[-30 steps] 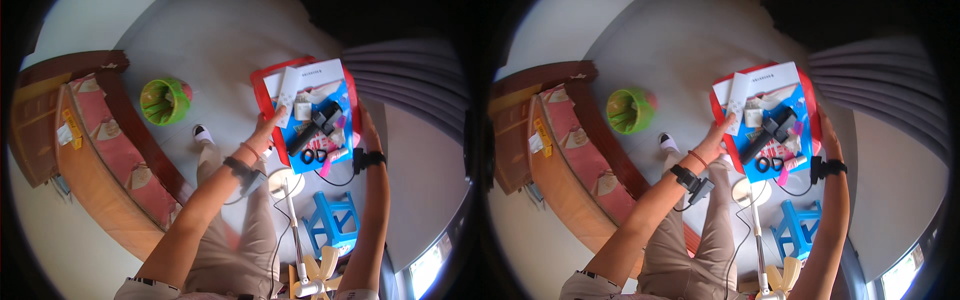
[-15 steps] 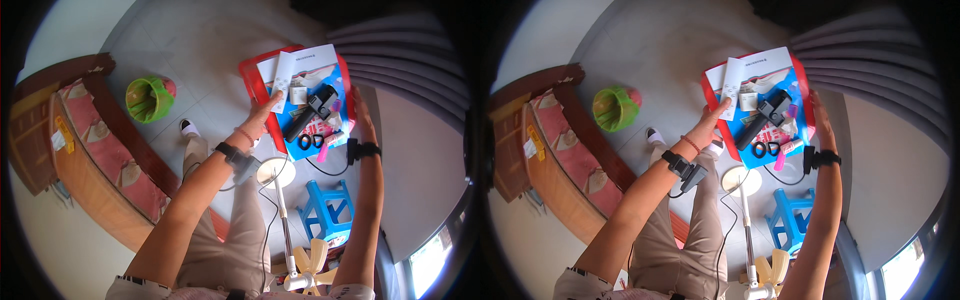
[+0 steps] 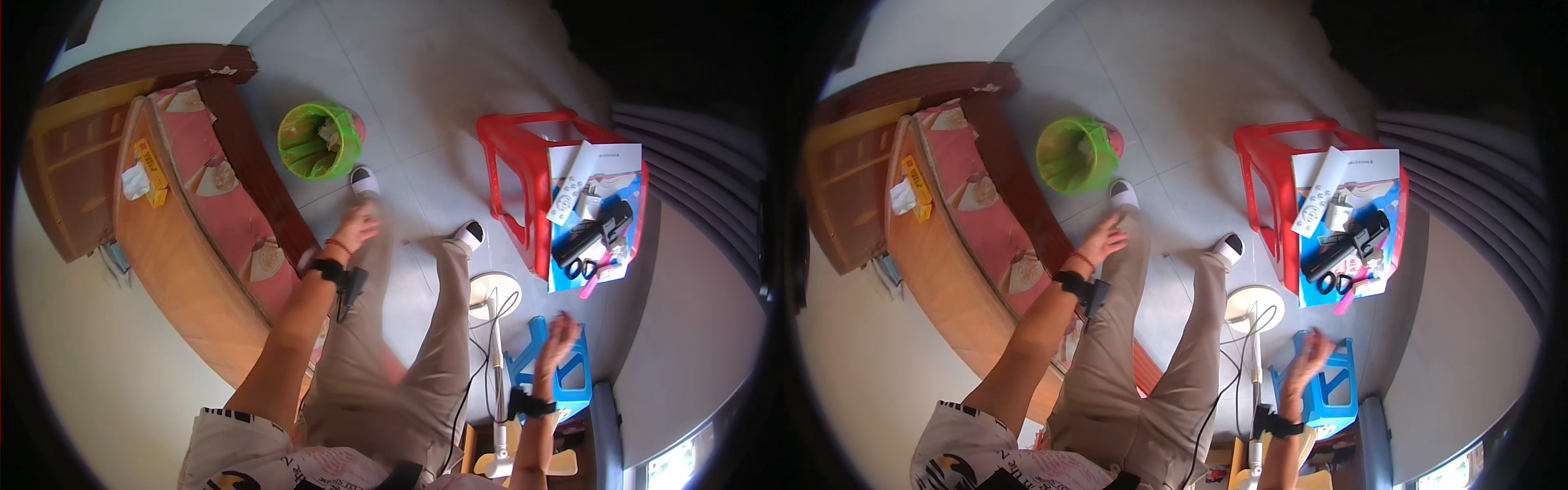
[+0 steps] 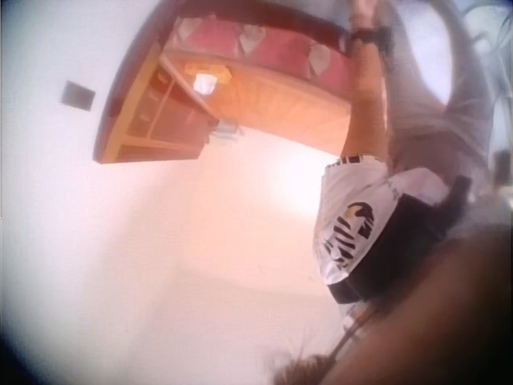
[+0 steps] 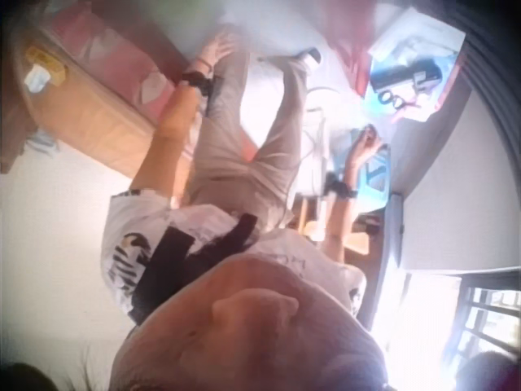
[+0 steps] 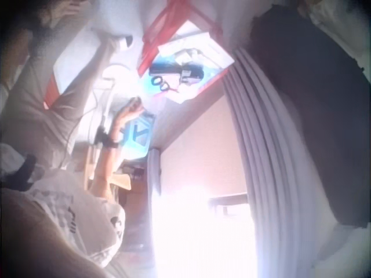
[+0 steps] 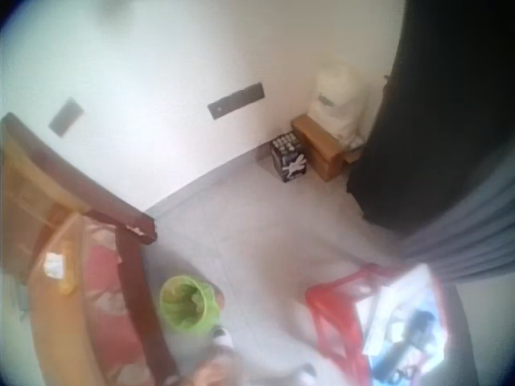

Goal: The person handles a selfie stick, plugs a large floor fan into a wall outlet, and then disassembles a small white portable fan by removing its front plastic cover by hand.

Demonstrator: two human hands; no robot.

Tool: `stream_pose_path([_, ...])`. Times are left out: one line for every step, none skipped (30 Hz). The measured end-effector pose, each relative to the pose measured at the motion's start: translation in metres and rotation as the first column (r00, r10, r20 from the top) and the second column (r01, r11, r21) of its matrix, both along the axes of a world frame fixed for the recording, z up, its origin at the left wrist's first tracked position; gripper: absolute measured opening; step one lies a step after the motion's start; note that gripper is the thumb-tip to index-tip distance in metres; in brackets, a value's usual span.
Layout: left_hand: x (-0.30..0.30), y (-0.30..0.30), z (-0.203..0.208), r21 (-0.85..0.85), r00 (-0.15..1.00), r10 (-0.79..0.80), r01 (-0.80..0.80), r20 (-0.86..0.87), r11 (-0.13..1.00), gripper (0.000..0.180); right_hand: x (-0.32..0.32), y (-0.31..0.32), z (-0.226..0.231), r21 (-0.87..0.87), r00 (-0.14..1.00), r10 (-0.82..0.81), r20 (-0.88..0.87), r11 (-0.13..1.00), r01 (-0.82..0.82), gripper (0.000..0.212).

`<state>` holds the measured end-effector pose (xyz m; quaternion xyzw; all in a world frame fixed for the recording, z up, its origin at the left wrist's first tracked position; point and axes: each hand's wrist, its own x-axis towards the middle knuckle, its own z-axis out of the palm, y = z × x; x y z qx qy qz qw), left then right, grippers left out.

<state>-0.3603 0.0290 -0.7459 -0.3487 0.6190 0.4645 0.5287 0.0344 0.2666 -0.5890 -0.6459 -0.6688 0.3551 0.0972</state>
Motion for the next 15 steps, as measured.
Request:
stream_pose_path([-0.014, -0.029, -0.01, -0.069, 1.0, 0.026, -0.027, -0.01, 0.997, 0.061, -0.004, -0.029, -0.006, -0.1, 0.992, 0.127, 0.019, 0.987, -0.124, 0.02])
stream_pose_path([-0.027, -0.049, -0.023, -0.127, 0.998, 0.056, -0.058, -0.015, 0.99, 0.058, 0.002, -0.062, -0.017, -0.484, 0.963, -0.141, -0.23, 0.875, 0.013, 0.018])
stream_pose_path([-0.047, -0.072, -0.035, -0.186, 0.997, 0.068, -0.072, -0.027, 0.98, 0.057, -0.012, -0.09, -0.02, -0.56, 0.986, 0.157, -0.048, 0.814, -0.157, 0.02])
stream_pose_path([-0.062, -0.093, -0.045, -0.248, 0.996, 0.079, -0.083, -0.028, 0.965, 0.055, -0.028, -0.118, -0.022, -0.634, 0.965, 0.235, -0.115, 0.731, -0.253, 0.024])
stream_pose_path([-0.082, -0.112, -0.06, -0.245, 0.993, 0.116, -0.122, -0.037, 0.962, 0.055, -0.044, -0.144, -0.025, -0.756, 0.973, 0.191, -0.126, 0.616, -0.219, 0.037])
stream_pose_path([-0.102, -0.123, -0.071, -0.296, 0.985, 0.161, -0.171, -0.058, 0.94, 0.055, -0.064, -0.169, -0.026, -0.835, 0.949, 0.313, -0.038, 0.511, -0.202, 0.042])
stream_pose_path([-0.121, -0.133, -0.084, -0.341, 0.975, 0.207, -0.221, -0.078, 0.914, 0.054, -0.088, -0.187, -0.022, -0.84, 0.878, 0.479, 0.0, 0.476, -0.259, 0.049])
stream_pose_path([-0.127, -0.118, -0.099, -0.406, 0.962, 0.265, -0.269, -0.067, 0.874, 0.054, -0.075, -0.202, -0.026, -0.799, 0.747, 0.663, -0.048, 0.423, -0.427, 0.059])
stream_pose_path([-0.133, -0.106, -0.109, -0.434, 0.961, 0.269, -0.266, -0.056, 0.86, 0.056, -0.062, -0.221, -0.031, -0.737, 0.587, 0.806, -0.084, 0.346, -0.58, 0.07])
stream_pose_path([-0.142, -0.101, -0.116, -0.47, 0.96, 0.272, -0.27, -0.064, 0.841, 0.059, -0.068, -0.232, -0.032, -0.797, 0.602, 0.797, -0.047, 0.333, -0.504, 0.073])
stream_pose_path([-0.158, -0.102, -0.124, -0.481, 0.958, 0.28, -0.272, -0.059, 0.833, 0.059, -0.078, -0.244, -0.033, -0.845, 0.612, 0.79, -0.017, 0.316, -0.431, 0.076])
stream_pose_path([-0.174, -0.109, -0.133, -0.483, 0.944, 0.325, -0.313, -0.063, 0.817, 0.055, -0.108, -0.243, -0.024, -0.873, 0.67, 0.741, 0.044, 0.354, -0.334, 0.079])
stream_pose_path([-0.178, -0.114, -0.144, -0.479, 0.926, 0.374, -0.353, -0.054, 0.804, 0.052, -0.125, -0.239, -0.015, -0.89, 0.714, 0.689, 0.125, 0.395, -0.225, 0.083])
stream_pose_path([-0.18, -0.125, -0.158, -0.487, 0.924, 0.379, -0.352, -0.046, 0.799, 0.052, -0.131, -0.242, -0.014, -0.895, 0.708, 0.694, 0.129, 0.389, -0.218, 0.083])
stream_pose_path([-0.181, -0.136, -0.169, -0.267, 0.905, 0.422, -0.419, -0.05, 0.868, 0.048, -0.136, -0.244, -0.014, -0.886, 0.707, 0.695, 0.132, 0.403, -0.23, 0.084])
